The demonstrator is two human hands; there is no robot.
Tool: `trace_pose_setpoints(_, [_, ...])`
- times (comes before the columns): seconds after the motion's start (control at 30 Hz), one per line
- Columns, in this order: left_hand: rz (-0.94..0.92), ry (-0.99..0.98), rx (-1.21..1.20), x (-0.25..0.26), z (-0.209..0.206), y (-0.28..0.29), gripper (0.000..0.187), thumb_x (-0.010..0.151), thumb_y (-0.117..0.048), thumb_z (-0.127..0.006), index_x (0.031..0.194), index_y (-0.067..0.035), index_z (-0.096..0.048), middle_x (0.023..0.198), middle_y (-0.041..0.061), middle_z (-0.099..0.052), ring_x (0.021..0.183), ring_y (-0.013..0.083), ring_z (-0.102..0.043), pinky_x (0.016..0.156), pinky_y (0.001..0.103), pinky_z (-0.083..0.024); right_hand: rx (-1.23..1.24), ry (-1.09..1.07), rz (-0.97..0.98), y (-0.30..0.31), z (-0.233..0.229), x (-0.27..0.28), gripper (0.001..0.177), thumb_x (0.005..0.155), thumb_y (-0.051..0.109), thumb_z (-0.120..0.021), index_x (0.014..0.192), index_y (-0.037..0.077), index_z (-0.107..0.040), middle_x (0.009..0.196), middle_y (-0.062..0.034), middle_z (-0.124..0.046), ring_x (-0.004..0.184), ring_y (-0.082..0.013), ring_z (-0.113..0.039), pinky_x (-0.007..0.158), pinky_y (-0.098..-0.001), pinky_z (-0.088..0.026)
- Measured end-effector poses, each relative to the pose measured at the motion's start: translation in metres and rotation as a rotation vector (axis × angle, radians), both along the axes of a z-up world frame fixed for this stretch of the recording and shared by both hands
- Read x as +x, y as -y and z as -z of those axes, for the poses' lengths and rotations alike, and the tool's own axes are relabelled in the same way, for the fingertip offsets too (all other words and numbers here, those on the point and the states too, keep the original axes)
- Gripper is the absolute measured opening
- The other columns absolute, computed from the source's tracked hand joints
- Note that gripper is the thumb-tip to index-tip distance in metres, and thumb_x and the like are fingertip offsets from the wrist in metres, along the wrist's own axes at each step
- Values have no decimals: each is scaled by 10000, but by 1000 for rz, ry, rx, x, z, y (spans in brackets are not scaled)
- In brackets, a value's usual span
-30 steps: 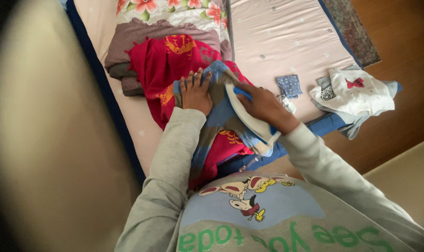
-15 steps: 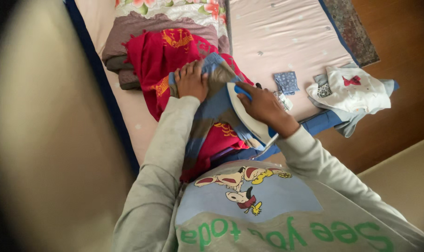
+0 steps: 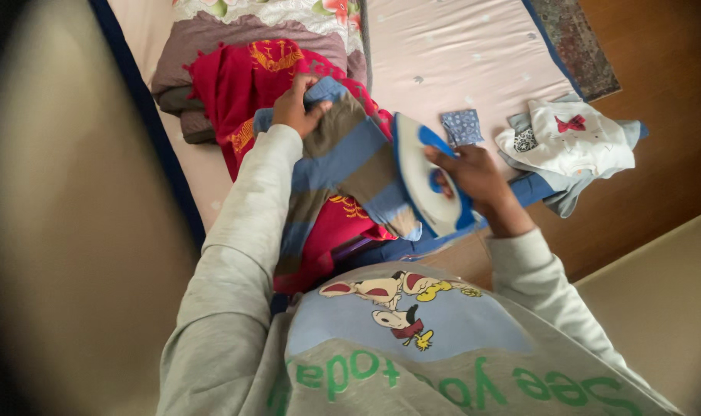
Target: The person irons several pieces of clothing on a bed using a handheld electric iron. They smooth and press a striped garment, then a floral-patterned item, repeatedly adjusting the fabric and moving the iron across the surfaces.
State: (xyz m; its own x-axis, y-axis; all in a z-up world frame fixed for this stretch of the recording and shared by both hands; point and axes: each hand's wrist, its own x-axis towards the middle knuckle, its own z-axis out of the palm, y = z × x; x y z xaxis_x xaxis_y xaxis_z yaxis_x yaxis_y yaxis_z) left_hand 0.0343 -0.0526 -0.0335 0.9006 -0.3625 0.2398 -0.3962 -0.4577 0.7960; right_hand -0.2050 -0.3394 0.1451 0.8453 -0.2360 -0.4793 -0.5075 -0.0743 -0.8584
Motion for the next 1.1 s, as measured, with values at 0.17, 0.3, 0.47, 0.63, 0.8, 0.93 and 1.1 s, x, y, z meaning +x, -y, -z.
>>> trace_pose_setpoints(0.17, [-97, 219, 360, -3, -17, 14, 699, 776, -531, -868, 1285, -128, -611, 1164, 213, -673, 1072, 444, -632, 864, 545, -488, 396, -178, 184, 70, 61, -40, 372, 1026, 263, -756, 868, 20, -523, 683, -33, -575, 526, -144, -560, 503, -305, -484])
trace_pose_setpoints(0.3, [-196, 240, 398, -6, -10, 26, 536, 756, -465, -848, 1180, -184, -680, 1110, 149, -702, 1042, 384, -640, 858, 515, -474, 514, -298, 174, 63, 110, -64, 367, 849, 145, -680, 1164, -40, -654, 984, -86, -786, 812, -188, -754, 791, -340, -614])
trace_pose_setpoints(0.47, [-31, 181, 99, -4, 0, 14, 422, 949, -383, -754, 1242, -118, -604, 1047, 188, -715, 995, 422, -677, 841, 516, -521, 581, -256, 101, 19, 160, -86, 430, 872, 97, -790, 1250, -72, -676, 936, -126, -659, 767, -244, -616, 776, -484, -612])
trace_pose_setpoints(0.63, [-16, 159, 19, -12, -26, -2, 447, 1018, -378, -702, 1312, -93, -521, 978, 238, -704, 897, 487, -665, 695, 548, -499, 457, -98, 123, 8, 167, -90, 242, 791, 17, -770, 1011, -43, -687, 983, -133, -750, 903, -256, -718, 866, -409, -573])
trace_pose_setpoints(0.8, [-59, 285, 62, -45, -99, -46, 360, 1060, -365, -674, 1250, -92, -539, 976, 215, -718, 864, 458, -687, 672, 515, -503, 407, 35, 118, 40, 136, -90, 174, 743, -21, -747, 814, 72, -619, 896, -115, -741, 949, -256, -750, 923, -403, -580])
trace_pose_setpoints(0.93, [-125, 329, -63, -96, -161, -84, 317, 1102, -327, -695, 1155, -54, -543, 959, 193, -696, 864, 391, -715, 726, 452, -538, 326, 161, -17, 58, 100, -76, 355, 840, -90, -803, 738, 53, -495, 807, -88, -615, 881, -249, -656, 856, -434, -555])
trace_pose_setpoints(1.1, [-325, 308, -138, -149, -203, -120, 303, 1146, -272, -697, 1187, -6, -559, 1029, 192, -676, 918, 353, -677, 890, 408, -542, 232, 248, -124, 48, 26, -35, 333, 767, -88, -780, 773, 76, -491, 837, -96, -697, 913, -255, -750, 847, -397, -600])
